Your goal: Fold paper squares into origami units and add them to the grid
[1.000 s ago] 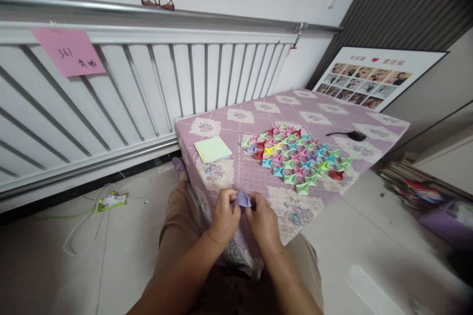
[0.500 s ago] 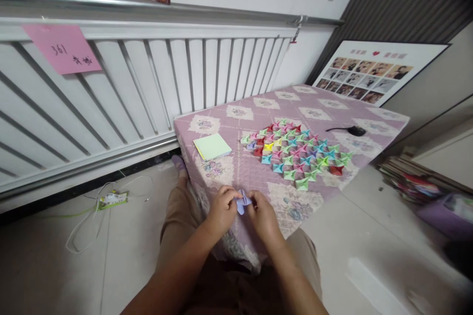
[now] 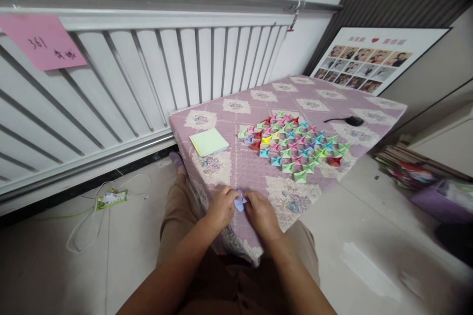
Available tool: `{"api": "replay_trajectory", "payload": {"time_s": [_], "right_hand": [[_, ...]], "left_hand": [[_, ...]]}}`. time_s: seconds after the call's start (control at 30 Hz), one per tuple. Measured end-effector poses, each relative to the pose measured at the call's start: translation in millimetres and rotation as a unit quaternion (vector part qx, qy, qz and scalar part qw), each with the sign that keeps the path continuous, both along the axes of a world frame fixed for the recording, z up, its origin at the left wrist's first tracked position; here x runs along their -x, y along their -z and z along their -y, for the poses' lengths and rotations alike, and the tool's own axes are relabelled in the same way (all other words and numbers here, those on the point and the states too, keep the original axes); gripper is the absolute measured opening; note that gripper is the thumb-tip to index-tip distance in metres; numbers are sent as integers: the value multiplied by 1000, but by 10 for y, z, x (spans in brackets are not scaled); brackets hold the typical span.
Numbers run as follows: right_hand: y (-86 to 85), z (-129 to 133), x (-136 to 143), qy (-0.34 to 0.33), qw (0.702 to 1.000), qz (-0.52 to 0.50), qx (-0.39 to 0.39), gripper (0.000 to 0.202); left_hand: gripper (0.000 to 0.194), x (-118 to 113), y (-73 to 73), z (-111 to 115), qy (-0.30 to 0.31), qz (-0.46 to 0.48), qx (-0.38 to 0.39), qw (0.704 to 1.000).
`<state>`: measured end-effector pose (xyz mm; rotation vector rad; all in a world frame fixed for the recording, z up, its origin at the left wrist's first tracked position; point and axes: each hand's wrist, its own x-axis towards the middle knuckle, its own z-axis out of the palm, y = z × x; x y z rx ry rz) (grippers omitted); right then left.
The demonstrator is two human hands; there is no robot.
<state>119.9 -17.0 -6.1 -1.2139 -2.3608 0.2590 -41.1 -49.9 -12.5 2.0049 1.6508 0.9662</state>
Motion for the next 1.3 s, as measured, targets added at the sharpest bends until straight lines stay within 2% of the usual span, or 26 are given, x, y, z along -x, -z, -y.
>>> {"api": "replay_trajectory", "payload": {"time_s": [0.2, 0.37, 0.57, 0.73, 0.9, 1.13, 1.3], "right_hand": [[65, -1, -37, -12, 998, 46, -36, 20], [79, -3, -73, -37, 997, 54, -39, 25], [93, 0, -92, -56, 995, 71, -51, 27], [94, 3, -117, -68, 993, 83, -45, 29], [52, 43, -153, -74, 990, 111, -40, 31], [10, 115, -184, -72, 988, 136, -16, 39], [16, 59, -191, -70, 994, 77, 20, 31]], "left_hand": [[33, 41, -54, 37, 17, -111, 10, 994], [26, 89, -36, 49, 24, -188, 4, 982], [21, 148, 12, 62, 34, -211, 3, 977], [21, 181, 26, 59, 57, -189, -2, 980], [25, 177, -2, 97, 52, -165, -10, 985], [42, 129, -118, 315, 68, -279, 6, 958], [42, 86, -94, 429, 60, -324, -3, 944]]}}
